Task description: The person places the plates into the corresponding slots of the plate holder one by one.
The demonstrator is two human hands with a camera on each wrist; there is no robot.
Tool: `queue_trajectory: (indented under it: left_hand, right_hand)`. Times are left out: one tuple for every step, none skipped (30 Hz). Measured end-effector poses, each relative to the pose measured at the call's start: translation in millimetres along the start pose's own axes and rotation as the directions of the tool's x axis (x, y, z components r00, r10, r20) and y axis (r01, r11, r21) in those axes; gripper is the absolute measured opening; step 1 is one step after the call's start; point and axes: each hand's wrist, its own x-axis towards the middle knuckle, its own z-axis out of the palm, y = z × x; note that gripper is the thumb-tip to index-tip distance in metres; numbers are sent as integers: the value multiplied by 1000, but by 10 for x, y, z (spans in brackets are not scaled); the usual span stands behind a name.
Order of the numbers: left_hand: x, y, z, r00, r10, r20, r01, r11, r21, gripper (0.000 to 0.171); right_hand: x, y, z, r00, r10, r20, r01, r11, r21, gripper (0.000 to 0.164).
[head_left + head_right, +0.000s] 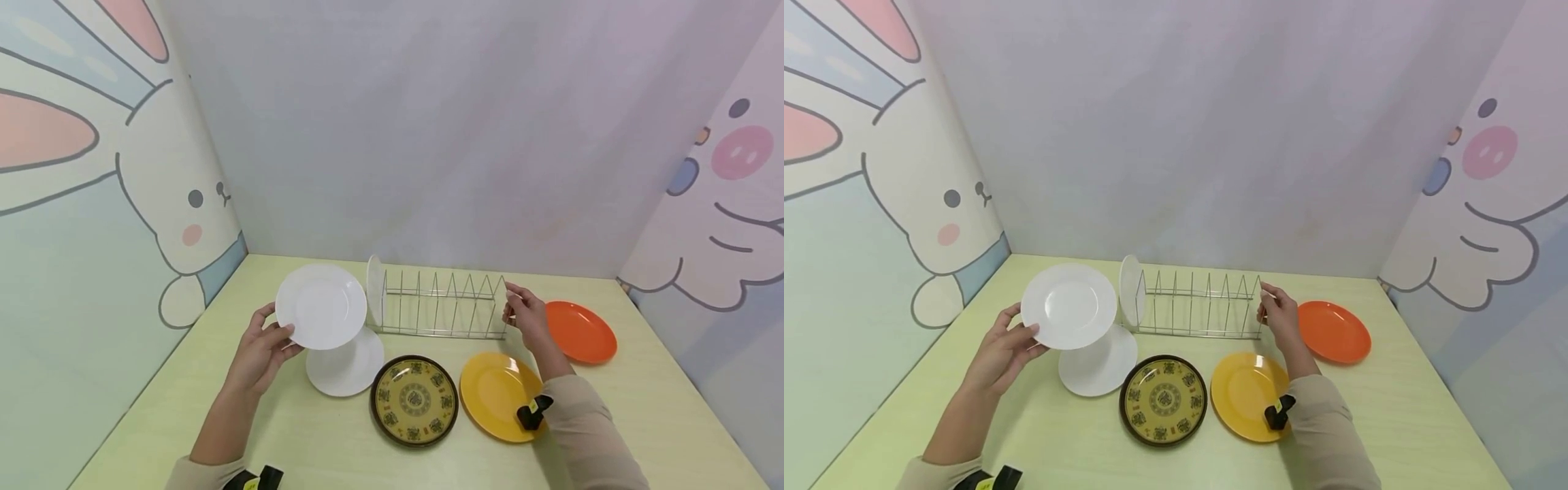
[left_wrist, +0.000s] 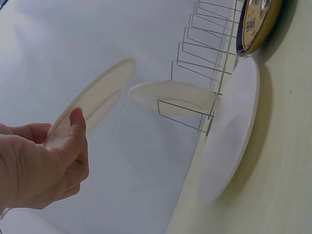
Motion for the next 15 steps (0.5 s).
queue_trajectory:
  left_hand:
    - [-3, 6, 13, 1000, 2, -1, -2, 1000, -10, 41]
    - [-4, 10, 26, 1000, 6, -2, -6, 1000, -19, 42]
    - [-6, 15, 42, 1000, 9, -3, -9, 1000, -28, 42]
    - [-6, 19, 58, 1000, 12, -4, -12, 999, -36, 42]
    - [-5, 22, 75, 1000, 14, -5, -14, 999, -43, 42]
    - [-2, 23, 92, 1000, 16, -7, -16, 999, -47, 43]
    - [3, 24, 110, 1000, 17, -8, -17, 998, -52, 43]
    - [9, 25, 128, 1000, 17, -10, -17, 998, -58, 43]
    - [15, 26, 148, 1000, 16, -10, -17, 998, -61, 43]
    - [23, 27, 168, 1000, 15, -11, -16, 998, -64, 44]
    - [32, 28, 188, 1000, 15, -8, -15, 998, -67, 44]
    - [40, 31, 210, 1000, 14, -3, -14, 997, -71, 45]
    - [50, 34, 232, 1000, 15, 3, -14, 997, -73, 45]
    - [62, 39, 254, 1000, 17, 10, -16, 997, -78, 45]
    - [74, 45, 276, 1000, 21, 18, -19, 997, -79, 45]
  right_hand:
    - [-1, 1, 4, 1000, 0, -1, 0, 1000, -4, 41]
    - [0, 3, 5, 1000, -3, -1, 3, 1000, -6, 41]
    - [1, 5, 7, 1000, -3, -1, 3, 1000, -4, 41]
    - [0, 4, 8, 1000, -6, 0, 6, 1000, -10, 41]
    - [1, 5, 9, 1000, -9, 4, 9, 1000, -15, 42]
    - [3, 5, 9, 1000, -10, 7, 10, 1000, -16, 42]
    - [4, 5, 10, 1000, -11, 8, 12, 1000, -19, 43]
    - [6, 6, 11, 1000, -12, 9, 12, 1000, -21, 42]
    - [6, 4, 15, 1000, -12, 12, 12, 1000, -20, 43]
    - [6, 4, 17, 1000, -14, 13, 15, 1000, -21, 43]
    - [8, 6, 17, 1000, -13, 15, 14, 1000, -17, 43]
    - [7, 7, 17, 1000, -14, 14, 14, 1000, -14, 43]
    - [-13, -23, 25, 1000, -14, 14, 14, 1000, -9, 42]
    - [-28, -48, 29, 1000, -15, 15, 15, 1000, -4, 41]
    - [-36, -63, 29, 1000, -17, 17, 17, 1000, 1, 41]
